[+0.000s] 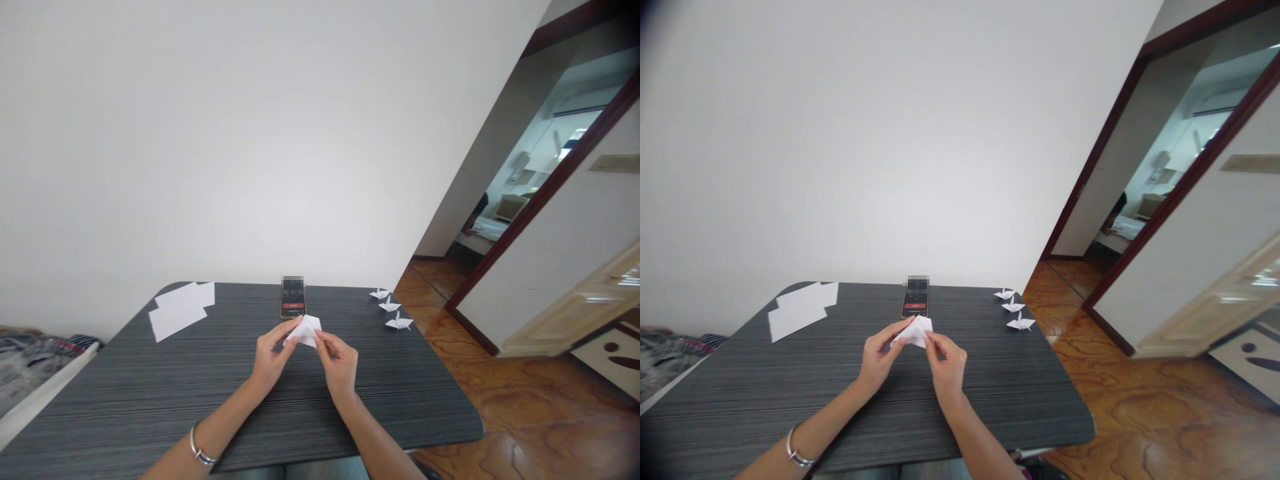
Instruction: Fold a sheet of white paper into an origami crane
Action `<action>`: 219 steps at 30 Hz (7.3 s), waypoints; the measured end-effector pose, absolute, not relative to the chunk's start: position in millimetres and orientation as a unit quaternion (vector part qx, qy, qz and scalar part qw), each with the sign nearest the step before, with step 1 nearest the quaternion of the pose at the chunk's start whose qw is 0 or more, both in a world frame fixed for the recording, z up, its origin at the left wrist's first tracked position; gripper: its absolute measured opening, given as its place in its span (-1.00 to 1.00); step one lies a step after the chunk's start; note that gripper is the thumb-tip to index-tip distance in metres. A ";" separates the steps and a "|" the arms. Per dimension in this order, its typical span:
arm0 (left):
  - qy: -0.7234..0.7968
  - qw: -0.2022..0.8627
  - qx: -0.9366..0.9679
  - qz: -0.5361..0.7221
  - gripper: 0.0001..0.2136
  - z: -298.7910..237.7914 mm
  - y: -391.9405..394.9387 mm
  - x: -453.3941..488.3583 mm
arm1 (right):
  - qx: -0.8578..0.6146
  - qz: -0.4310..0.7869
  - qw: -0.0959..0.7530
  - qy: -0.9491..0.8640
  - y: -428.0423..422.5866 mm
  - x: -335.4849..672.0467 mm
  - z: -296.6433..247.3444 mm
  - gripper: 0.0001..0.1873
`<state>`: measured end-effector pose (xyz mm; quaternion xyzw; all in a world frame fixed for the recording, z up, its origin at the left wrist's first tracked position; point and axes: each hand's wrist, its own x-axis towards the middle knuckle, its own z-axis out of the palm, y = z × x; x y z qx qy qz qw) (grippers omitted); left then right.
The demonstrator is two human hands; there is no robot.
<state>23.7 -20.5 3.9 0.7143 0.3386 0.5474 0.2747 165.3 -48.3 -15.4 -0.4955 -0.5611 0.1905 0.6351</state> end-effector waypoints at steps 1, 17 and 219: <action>0.339 0.277 0.717 0.543 -0.74 3.9 -20.6 23.3 | -0.498 0.191 0.636 -0.558 -48.2 165.7 -15.7 -0.80; 0.389 0.251 0.740 0.487 -0.76 -6.0 -10.4 19.7 | -0.516 0.135 0.637 -0.556 -44.6 175.6 -12.6 -0.81; 0.415 0.530 0.591 0.445 -0.73 -2.6 -1.9 21.4 | -0.482 0.092 0.626 -0.606 -50.0 176.2 -4.7 -0.86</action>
